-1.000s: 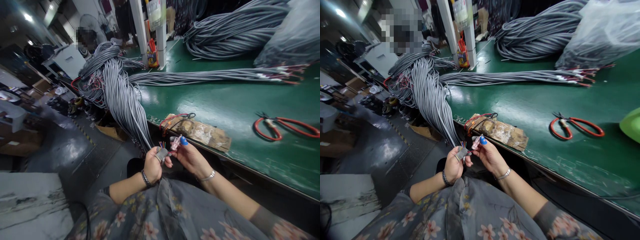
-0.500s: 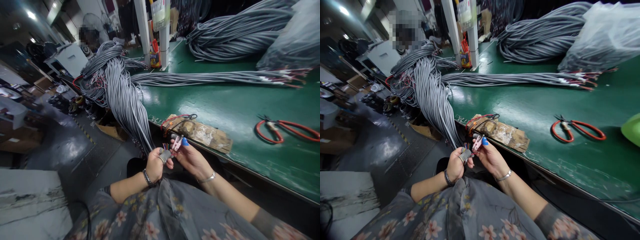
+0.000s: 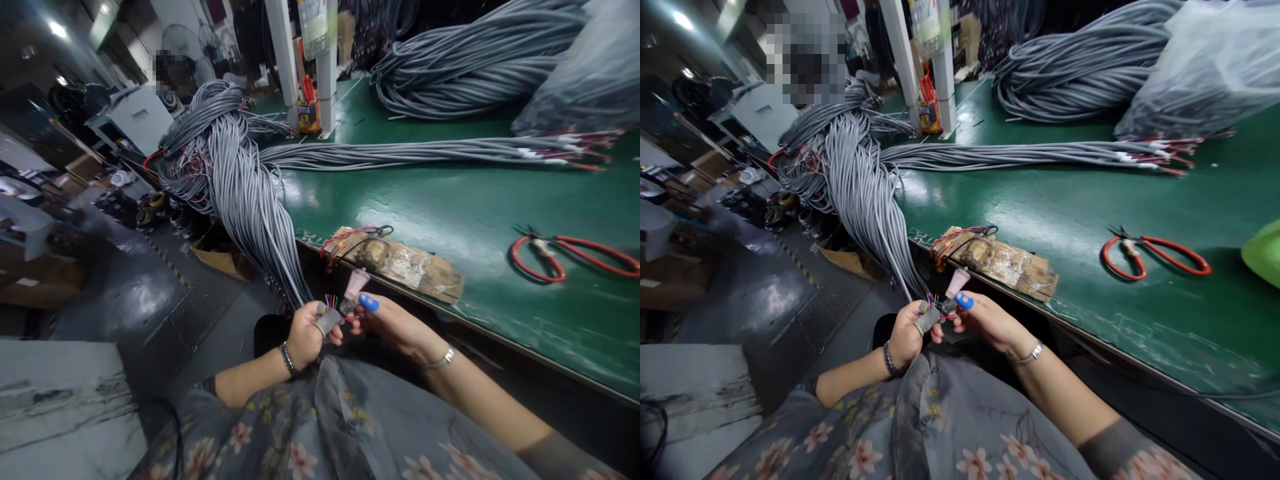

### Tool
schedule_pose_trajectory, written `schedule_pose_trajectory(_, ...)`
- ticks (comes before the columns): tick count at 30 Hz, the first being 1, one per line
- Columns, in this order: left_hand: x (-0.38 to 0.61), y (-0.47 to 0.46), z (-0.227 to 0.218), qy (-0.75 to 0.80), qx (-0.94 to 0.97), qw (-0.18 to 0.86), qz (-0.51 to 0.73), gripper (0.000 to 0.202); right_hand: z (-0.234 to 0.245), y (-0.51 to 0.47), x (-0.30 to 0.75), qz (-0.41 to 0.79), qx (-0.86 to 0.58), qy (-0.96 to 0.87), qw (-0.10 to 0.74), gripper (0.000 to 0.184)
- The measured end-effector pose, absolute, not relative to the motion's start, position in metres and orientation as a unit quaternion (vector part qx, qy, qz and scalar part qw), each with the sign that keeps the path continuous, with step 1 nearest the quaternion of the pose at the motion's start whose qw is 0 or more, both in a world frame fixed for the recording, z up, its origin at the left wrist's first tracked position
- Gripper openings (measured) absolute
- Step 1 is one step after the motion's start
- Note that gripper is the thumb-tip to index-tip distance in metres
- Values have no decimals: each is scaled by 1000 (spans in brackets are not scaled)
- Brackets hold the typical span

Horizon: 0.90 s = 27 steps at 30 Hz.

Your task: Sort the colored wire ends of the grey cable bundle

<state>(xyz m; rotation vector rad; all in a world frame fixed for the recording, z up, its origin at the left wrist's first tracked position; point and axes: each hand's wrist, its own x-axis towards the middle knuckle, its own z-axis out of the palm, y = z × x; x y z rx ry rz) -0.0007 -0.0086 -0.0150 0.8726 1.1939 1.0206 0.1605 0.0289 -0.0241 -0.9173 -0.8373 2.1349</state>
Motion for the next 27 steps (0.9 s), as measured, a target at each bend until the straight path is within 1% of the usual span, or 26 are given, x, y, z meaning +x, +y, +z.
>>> schedule_pose_trajectory(5, -3, -8, -10, 520, 427, 629, 389, 50, -17, 29, 157, 761, -390, -409, 319, 46)
schedule_pose_trajectory(10, -6, -2, -14, 515, 469, 669, 259, 38, -18, 27, 153, 700, -405, -505, 302, 48)
schedule_pose_trajectory(12, -8, 0, -17, 521, 468, 675, 234, 34, -20, 25, 152, 683, -409, -521, 308, 49)
schedule_pose_trajectory(14, -9, 2, -18, 529, 448, 672, 261, 35, -24, 22, 152, 689, -412, -498, 327, 50)
schedule_pose_trajectory(17, -8, 3, -18, 543, 391, 646, 366, 39, -30, 17, 153, 723, -414, -419, 360, 55)
schedule_pose_trajectory(20, -2, 3, -19, 549, 348, 625, 432, 41, -32, 11, 150, 727, -418, -396, 374, 52)
schedule_pose_trajectory(25, 3, 3, -20, 540, 350, 619, 450, 44, -30, 4, 136, 674, -422, -417, 440, 48)
schedule_pose_trajectory(27, -1, 3, -20, 534, 378, 622, 431, 45, -29, 5, 134, 671, -423, -414, 446, 46)
